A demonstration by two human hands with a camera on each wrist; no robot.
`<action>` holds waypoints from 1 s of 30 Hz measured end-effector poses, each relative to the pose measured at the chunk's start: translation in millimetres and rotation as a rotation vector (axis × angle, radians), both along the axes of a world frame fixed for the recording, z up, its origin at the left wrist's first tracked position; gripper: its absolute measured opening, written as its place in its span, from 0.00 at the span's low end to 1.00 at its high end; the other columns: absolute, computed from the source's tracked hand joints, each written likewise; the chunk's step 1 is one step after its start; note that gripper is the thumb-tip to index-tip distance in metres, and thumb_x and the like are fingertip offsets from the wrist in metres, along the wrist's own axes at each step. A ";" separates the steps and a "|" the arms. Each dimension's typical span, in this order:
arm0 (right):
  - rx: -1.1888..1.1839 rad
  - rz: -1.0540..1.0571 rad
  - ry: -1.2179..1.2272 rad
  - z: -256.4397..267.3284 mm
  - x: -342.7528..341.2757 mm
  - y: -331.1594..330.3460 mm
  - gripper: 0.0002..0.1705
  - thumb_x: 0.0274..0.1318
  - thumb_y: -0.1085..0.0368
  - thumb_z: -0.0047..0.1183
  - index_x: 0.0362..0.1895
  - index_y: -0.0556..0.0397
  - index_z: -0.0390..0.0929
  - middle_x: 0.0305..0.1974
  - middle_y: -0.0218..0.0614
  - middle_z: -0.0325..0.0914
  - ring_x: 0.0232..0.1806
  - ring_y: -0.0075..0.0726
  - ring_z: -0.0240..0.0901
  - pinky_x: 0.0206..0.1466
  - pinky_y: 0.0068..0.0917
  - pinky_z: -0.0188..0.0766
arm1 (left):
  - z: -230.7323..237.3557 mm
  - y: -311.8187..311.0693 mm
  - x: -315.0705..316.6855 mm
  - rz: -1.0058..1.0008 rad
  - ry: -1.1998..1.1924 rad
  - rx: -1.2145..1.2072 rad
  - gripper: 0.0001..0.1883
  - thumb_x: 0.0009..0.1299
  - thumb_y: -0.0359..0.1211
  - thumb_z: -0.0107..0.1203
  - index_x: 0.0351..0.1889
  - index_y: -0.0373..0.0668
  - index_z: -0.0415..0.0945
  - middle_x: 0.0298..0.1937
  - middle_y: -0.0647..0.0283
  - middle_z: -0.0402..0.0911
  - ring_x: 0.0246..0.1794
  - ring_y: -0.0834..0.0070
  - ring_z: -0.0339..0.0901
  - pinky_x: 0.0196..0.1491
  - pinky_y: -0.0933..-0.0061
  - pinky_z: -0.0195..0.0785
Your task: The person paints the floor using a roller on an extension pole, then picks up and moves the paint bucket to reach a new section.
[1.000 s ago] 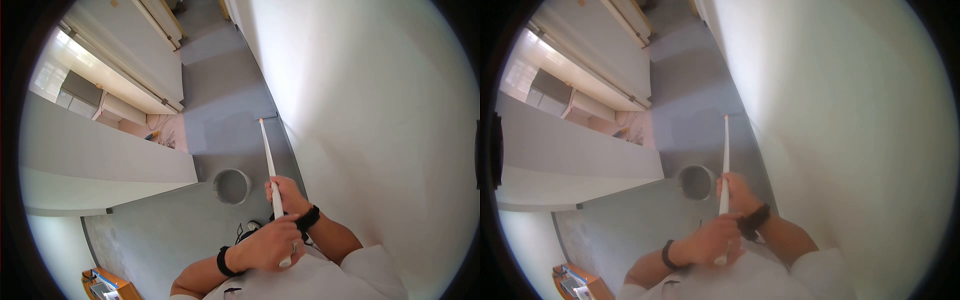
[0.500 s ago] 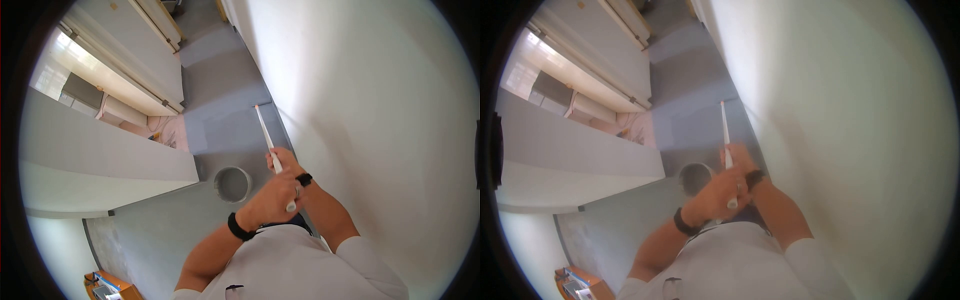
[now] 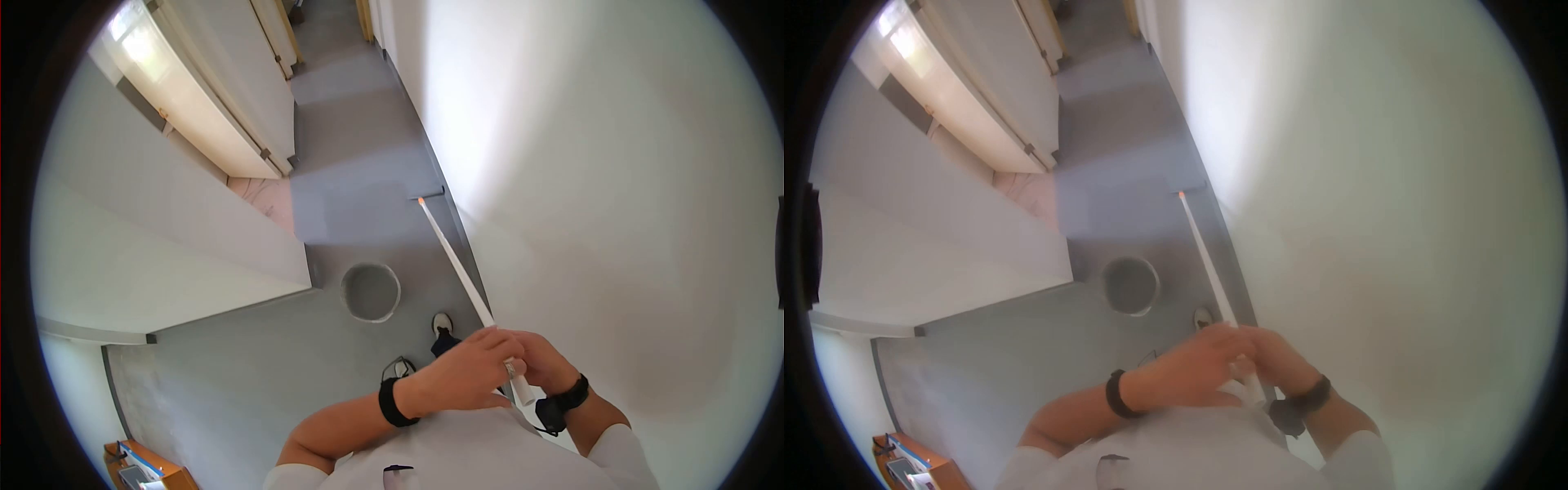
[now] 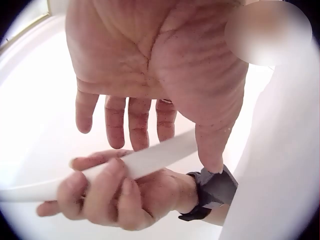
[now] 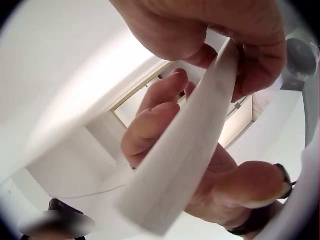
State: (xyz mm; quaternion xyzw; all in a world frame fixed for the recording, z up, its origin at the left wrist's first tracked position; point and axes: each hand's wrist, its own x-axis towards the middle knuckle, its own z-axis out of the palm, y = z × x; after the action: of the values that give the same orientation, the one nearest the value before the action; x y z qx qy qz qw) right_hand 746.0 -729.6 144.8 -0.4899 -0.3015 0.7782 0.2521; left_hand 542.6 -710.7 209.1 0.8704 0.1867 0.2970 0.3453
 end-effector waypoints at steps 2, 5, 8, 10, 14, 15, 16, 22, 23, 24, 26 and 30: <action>-0.101 0.079 -0.052 -10.1 -3.3 -41.4 0.19 0.65 0.67 0.41 0.57 0.59 0.70 0.38 0.35 0.74 0.28 0.29 0.73 0.34 0.25 0.74 | -8.8 -37.7 -42.6 0.020 -0.054 -0.015 0.17 0.56 0.36 0.68 0.39 0.41 0.75 0.43 0.57 0.76 0.53 0.56 0.70 0.57 0.59 0.64; -0.059 0.323 -0.435 -29.1 0.9 -111.9 0.26 0.60 0.69 0.44 0.65 0.55 0.64 0.32 0.36 0.74 0.21 0.29 0.71 0.26 0.27 0.72 | -67.3 -87.9 -111.8 0.321 -0.042 -0.181 0.18 0.58 0.38 0.68 0.41 0.41 0.76 0.47 0.56 0.78 0.50 0.56 0.74 0.53 0.60 0.69; 0.112 0.348 -0.872 -58.3 6.2 -202.2 0.29 0.61 0.66 0.44 0.67 0.55 0.61 0.29 0.44 0.77 0.21 0.41 0.75 0.26 0.36 0.74 | -144.7 -139.7 -195.6 0.574 0.100 -0.173 0.18 0.59 0.41 0.68 0.41 0.40 0.77 0.44 0.56 0.80 0.47 0.56 0.77 0.49 0.61 0.71; 0.442 0.619 -1.274 -65.0 1.5 -245.5 0.33 0.61 0.63 0.43 0.70 0.57 0.54 0.29 0.55 0.79 0.29 0.59 0.77 0.38 0.50 0.74 | -192.2 -185.5 -252.4 0.708 0.170 -0.299 0.18 0.60 0.41 0.67 0.40 0.40 0.77 0.42 0.56 0.80 0.45 0.57 0.78 0.46 0.61 0.72; 0.324 0.683 -1.202 -35.2 -4.0 -298.5 0.32 0.61 0.64 0.41 0.68 0.63 0.54 0.30 0.61 0.78 0.34 0.67 0.76 0.41 0.55 0.73 | -198.1 -269.1 -306.6 0.930 0.355 -0.493 0.17 0.60 0.42 0.66 0.38 0.39 0.78 0.37 0.55 0.82 0.39 0.59 0.80 0.42 0.62 0.72; 0.327 0.685 -1.202 -39.0 4.7 -299.6 0.32 0.61 0.64 0.41 0.68 0.63 0.54 0.30 0.61 0.78 0.34 0.67 0.76 0.41 0.55 0.73 | -186.2 -281.2 -306.0 0.985 0.453 -0.554 0.17 0.60 0.41 0.65 0.37 0.38 0.78 0.36 0.55 0.82 0.38 0.59 0.80 0.41 0.62 0.72; 0.347 0.644 -1.192 -47.9 15.7 -298.2 0.32 0.62 0.62 0.42 0.69 0.60 0.56 0.31 0.61 0.78 0.36 0.67 0.76 0.43 0.54 0.72 | -185.5 -290.8 -303.5 0.990 0.456 -0.555 0.17 0.60 0.41 0.65 0.37 0.38 0.78 0.36 0.55 0.82 0.38 0.59 0.80 0.41 0.62 0.72; 0.420 0.610 -1.122 -129.3 53.0 -235.8 0.31 0.64 0.60 0.40 0.69 0.56 0.59 0.32 0.56 0.78 0.30 0.56 0.76 0.37 0.47 0.74 | -207.9 -323.0 -251.3 1.021 0.470 -0.585 0.18 0.61 0.42 0.64 0.38 0.37 0.77 0.38 0.54 0.82 0.39 0.59 0.79 0.42 0.62 0.72; 0.314 0.613 -1.112 -121.6 46.3 -213.9 0.30 0.63 0.60 0.40 0.68 0.57 0.60 0.34 0.57 0.77 0.32 0.55 0.76 0.39 0.46 0.74 | -216.9 -325.3 -243.0 1.035 0.438 -0.561 0.17 0.61 0.41 0.64 0.39 0.37 0.77 0.38 0.54 0.81 0.39 0.59 0.79 0.42 0.62 0.72; 0.172 0.647 -1.119 -101.8 30.7 -198.6 0.28 0.62 0.62 0.41 0.64 0.61 0.63 0.41 0.61 0.77 0.40 0.60 0.76 0.47 0.48 0.73 | -222.1 -328.4 -234.6 1.049 0.407 -0.538 0.17 0.61 0.41 0.64 0.39 0.38 0.77 0.38 0.54 0.81 0.39 0.60 0.79 0.42 0.62 0.72; 0.168 0.563 -1.102 -95.1 31.4 -194.8 0.28 0.62 0.62 0.40 0.65 0.60 0.64 0.44 0.61 0.77 0.41 0.59 0.77 0.49 0.47 0.73 | -222.5 -331.1 -223.8 1.061 0.364 -0.545 0.17 0.61 0.40 0.64 0.38 0.37 0.77 0.38 0.55 0.81 0.39 0.61 0.79 0.42 0.63 0.72; 0.313 0.658 -1.139 -129.2 95.2 -258.4 0.31 0.60 0.64 0.41 0.67 0.62 0.59 0.43 0.61 0.77 0.41 0.61 0.76 0.50 0.49 0.72 | -228.8 -368.4 -211.0 1.192 0.268 -0.569 0.16 0.61 0.39 0.65 0.37 0.36 0.76 0.36 0.56 0.81 0.37 0.63 0.79 0.41 0.64 0.72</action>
State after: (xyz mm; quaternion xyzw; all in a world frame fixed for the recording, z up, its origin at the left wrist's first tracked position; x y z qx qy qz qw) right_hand 841.2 -988.0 15.6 -0.6639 -0.6300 0.3821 -0.1282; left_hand 331.7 -1079.1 -19.7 0.5231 0.7473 0.2655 0.3120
